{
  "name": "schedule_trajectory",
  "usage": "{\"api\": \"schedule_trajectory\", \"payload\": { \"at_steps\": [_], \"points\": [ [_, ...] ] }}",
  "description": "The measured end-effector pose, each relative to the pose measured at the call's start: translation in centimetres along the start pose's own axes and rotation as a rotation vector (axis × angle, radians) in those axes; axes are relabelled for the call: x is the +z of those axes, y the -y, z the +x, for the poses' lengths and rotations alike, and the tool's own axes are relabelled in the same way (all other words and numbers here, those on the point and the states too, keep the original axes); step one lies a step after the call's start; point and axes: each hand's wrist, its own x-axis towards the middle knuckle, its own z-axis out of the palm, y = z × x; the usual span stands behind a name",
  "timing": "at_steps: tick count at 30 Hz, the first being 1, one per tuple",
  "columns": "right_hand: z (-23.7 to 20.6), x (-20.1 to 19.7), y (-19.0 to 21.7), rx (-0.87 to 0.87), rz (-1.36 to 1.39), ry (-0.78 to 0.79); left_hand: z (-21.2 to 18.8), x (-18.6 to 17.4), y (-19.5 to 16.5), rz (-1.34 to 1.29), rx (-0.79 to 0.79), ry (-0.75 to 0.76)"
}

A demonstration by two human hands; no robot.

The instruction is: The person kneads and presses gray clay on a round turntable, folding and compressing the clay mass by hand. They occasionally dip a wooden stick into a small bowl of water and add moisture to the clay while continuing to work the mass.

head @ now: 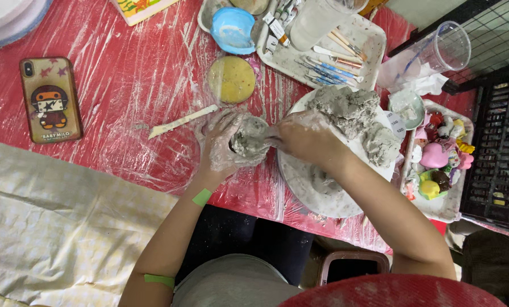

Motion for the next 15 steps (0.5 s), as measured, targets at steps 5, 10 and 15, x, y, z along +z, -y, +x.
{"api": "schedule_trajectory", "payload": {
  "at_steps": [5, 10, 15],
  "points": [
    [0.2, 0.1, 3.7, -0.323, -0.239, -0.307, -0.4, 0.2, 0.5, -0.017, -0.011, -0.004],
    [5.2, -1.7, 3.7, -0.032, -0.256, -0.061, 0.0, 0.1, 0.2, 0.045, -0.034, 0.025],
    [6.9, -1.9, -1.5, 0.166, 0.067, 0.343, 0.3, -0.8, -0.6, 0.026, 0.022, 0.006]
  ]
}}
